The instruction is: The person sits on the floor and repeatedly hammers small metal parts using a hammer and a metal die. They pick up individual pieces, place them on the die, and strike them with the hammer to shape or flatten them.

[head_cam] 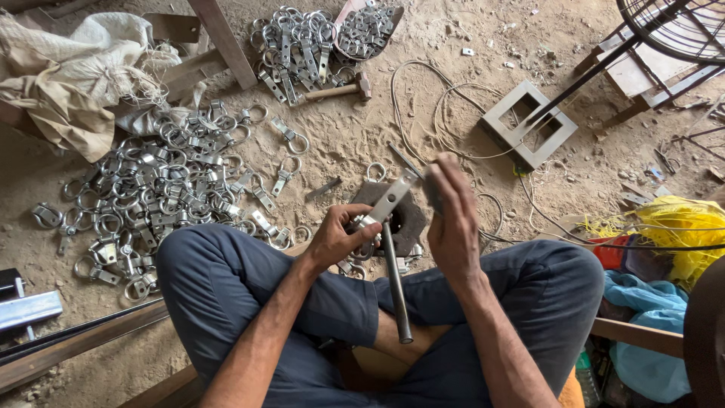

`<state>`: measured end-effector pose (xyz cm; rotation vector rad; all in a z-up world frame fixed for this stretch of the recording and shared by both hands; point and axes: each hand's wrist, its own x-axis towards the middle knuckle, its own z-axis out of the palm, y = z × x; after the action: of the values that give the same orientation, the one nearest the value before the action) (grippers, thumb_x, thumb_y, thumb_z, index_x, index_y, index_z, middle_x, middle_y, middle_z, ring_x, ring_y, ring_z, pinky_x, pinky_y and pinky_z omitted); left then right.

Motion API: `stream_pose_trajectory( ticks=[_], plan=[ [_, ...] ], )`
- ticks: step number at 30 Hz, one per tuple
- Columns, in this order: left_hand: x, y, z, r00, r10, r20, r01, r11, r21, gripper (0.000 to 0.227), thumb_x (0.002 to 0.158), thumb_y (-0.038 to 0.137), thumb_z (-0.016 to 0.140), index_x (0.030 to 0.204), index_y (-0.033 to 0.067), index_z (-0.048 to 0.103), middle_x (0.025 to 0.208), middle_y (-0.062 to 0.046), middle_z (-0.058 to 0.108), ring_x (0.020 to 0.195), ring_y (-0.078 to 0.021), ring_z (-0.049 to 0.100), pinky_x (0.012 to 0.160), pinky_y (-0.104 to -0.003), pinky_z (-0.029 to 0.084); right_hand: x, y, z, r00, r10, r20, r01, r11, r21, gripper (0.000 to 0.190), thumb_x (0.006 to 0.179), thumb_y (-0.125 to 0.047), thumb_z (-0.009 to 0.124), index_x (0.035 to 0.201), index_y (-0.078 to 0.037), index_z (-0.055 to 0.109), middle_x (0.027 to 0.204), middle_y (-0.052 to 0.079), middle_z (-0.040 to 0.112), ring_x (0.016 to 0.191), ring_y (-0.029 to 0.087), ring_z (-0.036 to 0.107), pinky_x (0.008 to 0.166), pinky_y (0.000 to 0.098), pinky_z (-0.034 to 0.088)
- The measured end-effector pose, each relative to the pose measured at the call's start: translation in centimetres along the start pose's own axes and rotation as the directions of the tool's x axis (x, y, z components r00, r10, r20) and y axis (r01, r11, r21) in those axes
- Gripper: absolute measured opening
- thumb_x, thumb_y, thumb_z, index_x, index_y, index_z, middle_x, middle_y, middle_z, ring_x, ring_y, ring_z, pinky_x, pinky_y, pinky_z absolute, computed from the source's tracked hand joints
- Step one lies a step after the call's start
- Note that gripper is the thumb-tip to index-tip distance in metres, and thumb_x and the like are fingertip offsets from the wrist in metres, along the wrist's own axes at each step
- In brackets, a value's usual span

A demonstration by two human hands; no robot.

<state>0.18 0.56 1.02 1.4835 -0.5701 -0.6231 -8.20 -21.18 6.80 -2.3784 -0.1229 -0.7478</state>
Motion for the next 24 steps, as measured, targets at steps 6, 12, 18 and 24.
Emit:
stream_pose_trajectory(
  ticks=[6, 12, 18, 24],
  plan=[
    [0.1, -1.8, -0.6, 0.970, 0.220, -0.106, -0.204, 0.968, 0.145, 0.036, 0.098, 0.034, 0.076, 0.104, -0.0019, 0.074, 0.082, -0.006, 0.074, 0.073, -0.0138, 0.068, 0.061, -0.027, 0.052, -0.6, -1.1, 1.7, 0.890, -0.040, 0.454, 0.096, 0.990, -0.100, 0.082, 0.074, 0.016, 0.057, 0.152, -0.001, 0.038, 0.156, 0.025, 0.037, 0.149, 0.045, 0.031, 0.123, 0.0548, 0.030],
    [-0.5, -2.2, -0.8, 0.984, -0.141, -0.109, 0.143, 0.990, 0.010, 0.035, 0.090, 0.030, 0.076, 0.096, -0.0044, 0.073, 0.062, 0.001, 0.060, 0.054, -0.0053, 0.049, 0.045, -0.025, 0.037, 0.0, -1.3, 2.2, 0.882, -0.027, 0.470, 0.088, 0.990, -0.109, 0.084, 0.081, 0.009, 0.060, 0.159, -0.009, 0.034, 0.162, 0.019, 0.037, 0.152, 0.039, 0.031, 0.125, 0.0518, 0.027],
    [-0.1, -1.4, -0.9, 0.981, -0.182, -0.073, 0.182, 0.983, 0.001, 0.037, 0.087, 0.027, 0.075, 0.109, -0.0030, 0.073, 0.062, -0.003, 0.065, 0.051, -0.0066, 0.056, 0.043, -0.023, 0.040, -0.1, -0.7, 2.3, 0.915, 0.134, 0.380, -0.123, 0.991, -0.052, 0.082, 0.080, 0.010, 0.058, 0.156, -0.009, 0.036, 0.163, 0.020, 0.035, 0.153, 0.039, 0.030, 0.125, 0.0479, 0.030],
    [-0.4, -0.6, -0.1, 0.984, -0.170, 0.061, 0.171, 0.985, -0.020, 0.039, 0.084, 0.024, 0.076, 0.110, -0.0047, 0.074, 0.079, -0.008, 0.079, 0.066, -0.0123, 0.076, 0.055, -0.025, 0.061, -0.4, 0.5, 1.1, 0.928, 0.186, 0.322, -0.232, 0.966, 0.111, 0.069, 0.089, 0.012, 0.052, 0.154, -0.005, 0.040, 0.156, 0.023, 0.044, 0.146, 0.040, 0.042, 0.121, 0.0469, 0.034]
  ],
)
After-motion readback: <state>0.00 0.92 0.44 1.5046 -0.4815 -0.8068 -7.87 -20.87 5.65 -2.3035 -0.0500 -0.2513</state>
